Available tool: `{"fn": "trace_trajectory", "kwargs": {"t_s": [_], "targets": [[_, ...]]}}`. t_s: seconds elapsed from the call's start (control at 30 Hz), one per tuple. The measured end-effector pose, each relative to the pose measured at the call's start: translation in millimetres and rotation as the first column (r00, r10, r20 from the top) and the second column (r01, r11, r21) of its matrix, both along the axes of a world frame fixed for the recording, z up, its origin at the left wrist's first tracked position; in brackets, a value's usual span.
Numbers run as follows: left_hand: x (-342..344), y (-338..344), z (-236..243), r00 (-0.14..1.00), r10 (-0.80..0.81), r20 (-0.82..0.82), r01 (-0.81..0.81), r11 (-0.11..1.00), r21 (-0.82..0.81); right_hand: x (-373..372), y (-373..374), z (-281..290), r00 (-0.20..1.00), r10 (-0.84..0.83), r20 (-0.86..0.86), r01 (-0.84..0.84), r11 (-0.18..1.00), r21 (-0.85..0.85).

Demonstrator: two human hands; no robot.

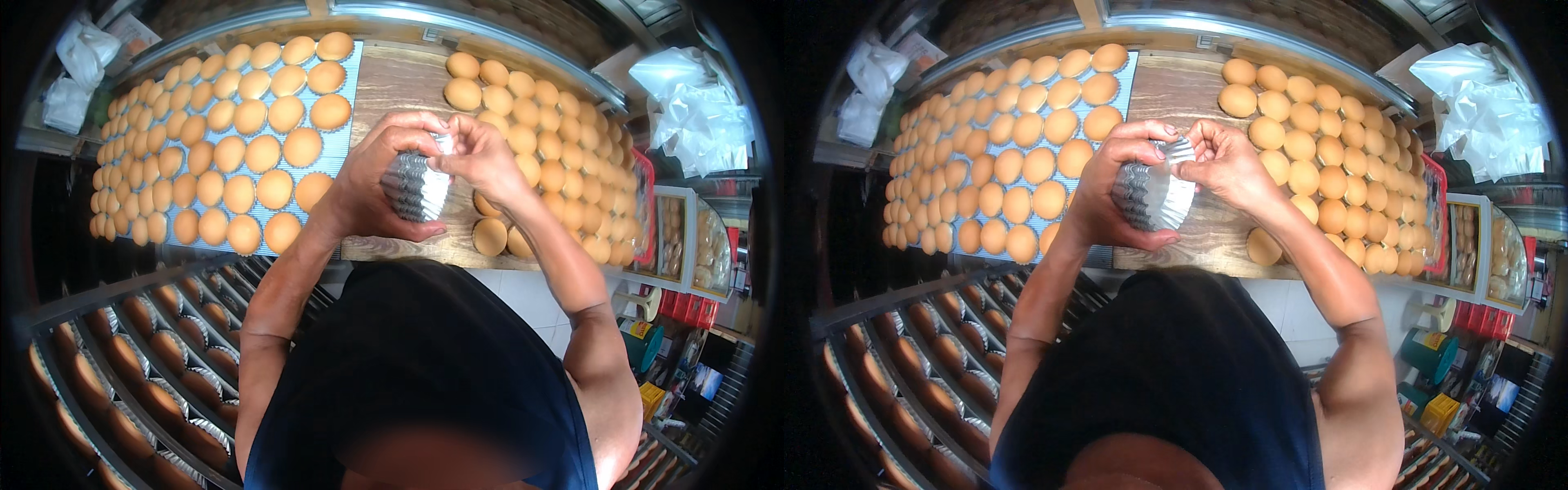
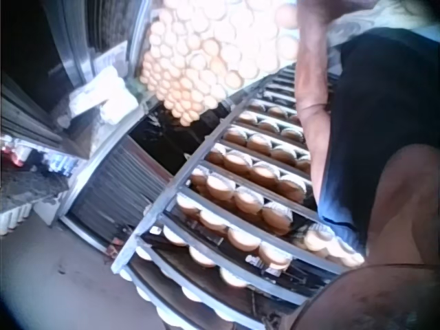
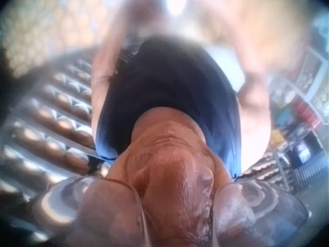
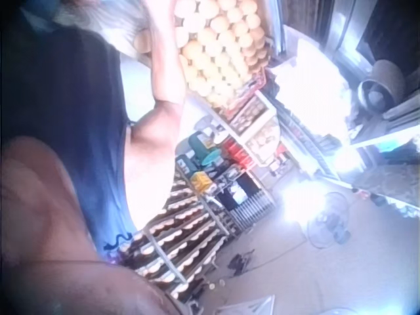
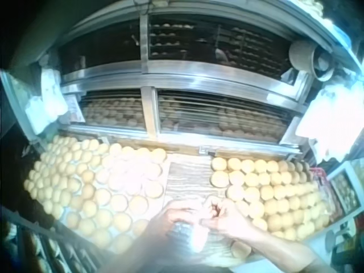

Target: The person places baked buns into fluted paper liners one at a time by hand on a wooden table, then arranges the lined buns onto a blue sheet on a cooling rack.

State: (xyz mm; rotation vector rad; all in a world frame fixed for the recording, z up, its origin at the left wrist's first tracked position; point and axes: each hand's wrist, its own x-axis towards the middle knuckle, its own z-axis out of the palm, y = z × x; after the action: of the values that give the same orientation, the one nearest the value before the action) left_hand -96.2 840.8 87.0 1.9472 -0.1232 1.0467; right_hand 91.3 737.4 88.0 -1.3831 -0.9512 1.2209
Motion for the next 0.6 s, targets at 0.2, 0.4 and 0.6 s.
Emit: {"fn": "trace_trajectory", "kwargs": {"t_s": [0.2,0.4,0.6], "targets": [[2,-3,-5,1.000,-0.019,0.018,0.020,0.999,-0.036,-2,-4,4,0.999,-0.032,-0.030,0.032,0.999,-0.026],[2,4,-8,0.999,0.037,-0.024,-0.037,0.999,-0.013,-3,-2,0,0.998,-0.054,-0.027,0.054,0.999,0.001],[7,-1,-8,1.000,-0.018,0.021,0.019,0.999,-0.028,-4,-3,-8,0.982,-0.050,0.182,0.031,0.994,0.108]]}}
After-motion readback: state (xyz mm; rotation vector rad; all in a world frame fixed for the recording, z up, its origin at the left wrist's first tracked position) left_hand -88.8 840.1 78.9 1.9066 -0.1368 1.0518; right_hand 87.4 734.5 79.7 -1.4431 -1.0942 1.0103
